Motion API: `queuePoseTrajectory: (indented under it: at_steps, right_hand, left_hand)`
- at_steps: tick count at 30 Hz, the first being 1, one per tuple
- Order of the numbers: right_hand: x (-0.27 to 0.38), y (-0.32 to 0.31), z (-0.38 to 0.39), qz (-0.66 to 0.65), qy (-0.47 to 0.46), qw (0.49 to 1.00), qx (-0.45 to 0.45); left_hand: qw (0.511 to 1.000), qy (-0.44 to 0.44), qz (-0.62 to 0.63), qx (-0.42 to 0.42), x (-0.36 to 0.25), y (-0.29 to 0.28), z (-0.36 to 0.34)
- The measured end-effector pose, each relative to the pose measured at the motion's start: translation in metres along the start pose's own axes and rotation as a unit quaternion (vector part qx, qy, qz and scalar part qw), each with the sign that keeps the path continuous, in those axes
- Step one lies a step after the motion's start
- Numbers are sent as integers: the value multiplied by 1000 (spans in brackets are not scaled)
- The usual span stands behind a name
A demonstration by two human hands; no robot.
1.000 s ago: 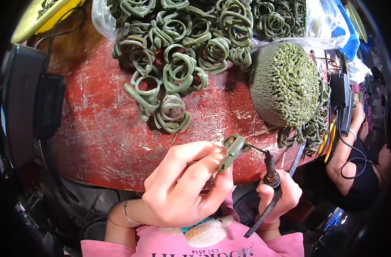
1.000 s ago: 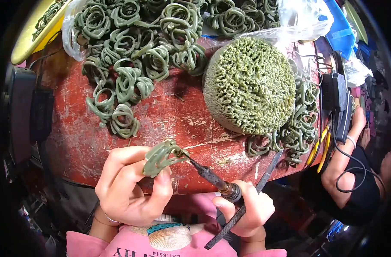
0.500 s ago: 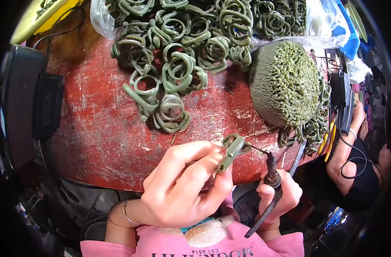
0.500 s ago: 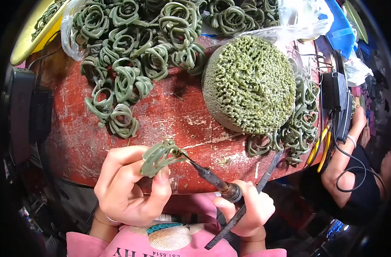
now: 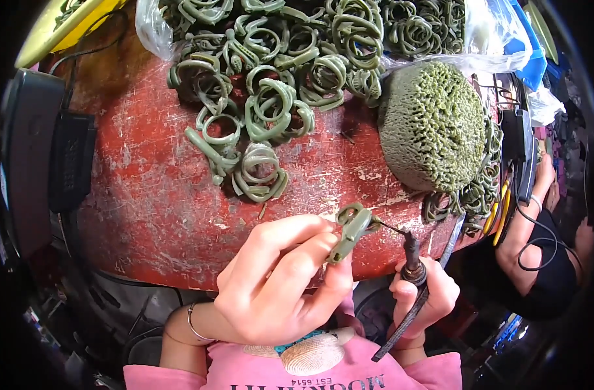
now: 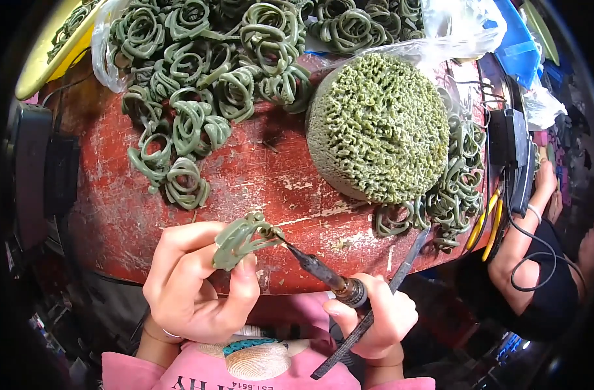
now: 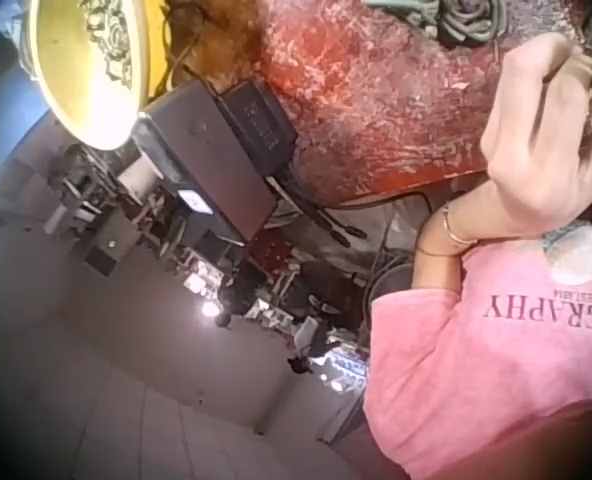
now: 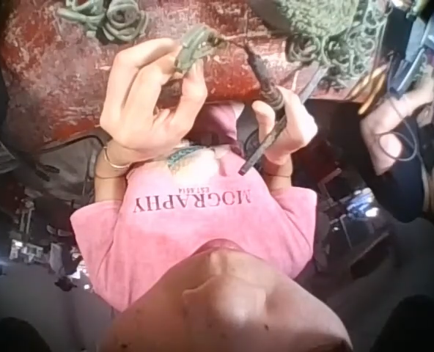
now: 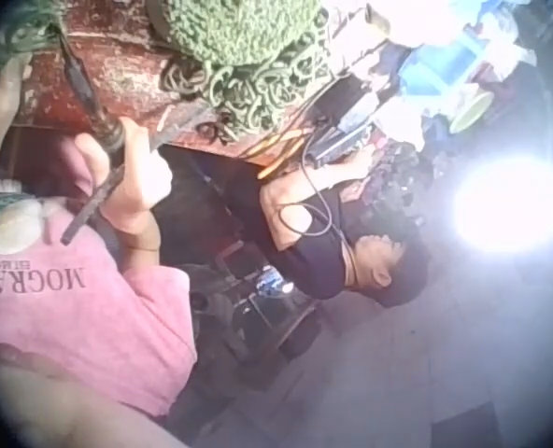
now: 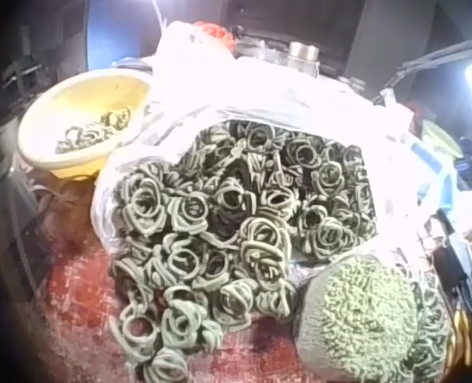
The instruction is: Fusing and trimming green wax decorative elements using a heated tool and scissors.
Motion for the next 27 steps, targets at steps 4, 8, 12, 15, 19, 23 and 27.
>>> queuePoseTrajectory:
  at_steps: [4, 8, 12, 15, 19, 23, 27]
  right_hand:
    - [-3, 1, 4, -34, 26, 999, -30]
    - [-3, 2, 4, -27, 12, 999, -28]
    - [1, 0, 0, -9, 2, 1000, -12]
    - [-3, 2, 2, -23, 10, 1000, -18]
    - [-4, 0, 5, -17, 20, 999, -24]
    - [-1, -1, 1, -8, 2, 1000, -11]
    - [-3, 0, 3, -19, 7, 1000, -20]
  left_hand:
    - [1000, 25, -4, 0, 0, 1, -2]
    - [999, 33, -9, -4, 1, 1, -1]
    - [999, 39, -8, -5, 1, 2, -1]
    - [999, 39, -11, -8, 1, 1, -1]
    - [999, 48, -13, -4, 2, 1, -1]
    - [999, 30, -9, -6, 0, 1, 0]
    - [1000, 27, -6, -3, 1, 0, -2]
Point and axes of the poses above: each hand's wrist, its own z-axis away from the middle knuckle, its own y-axis out of the palm, x = y × z, the point moved 1 cm from there along -z, towards the middle knuckle, and after that the axes turned 12 degrees about -x, right-handed, at the moved point
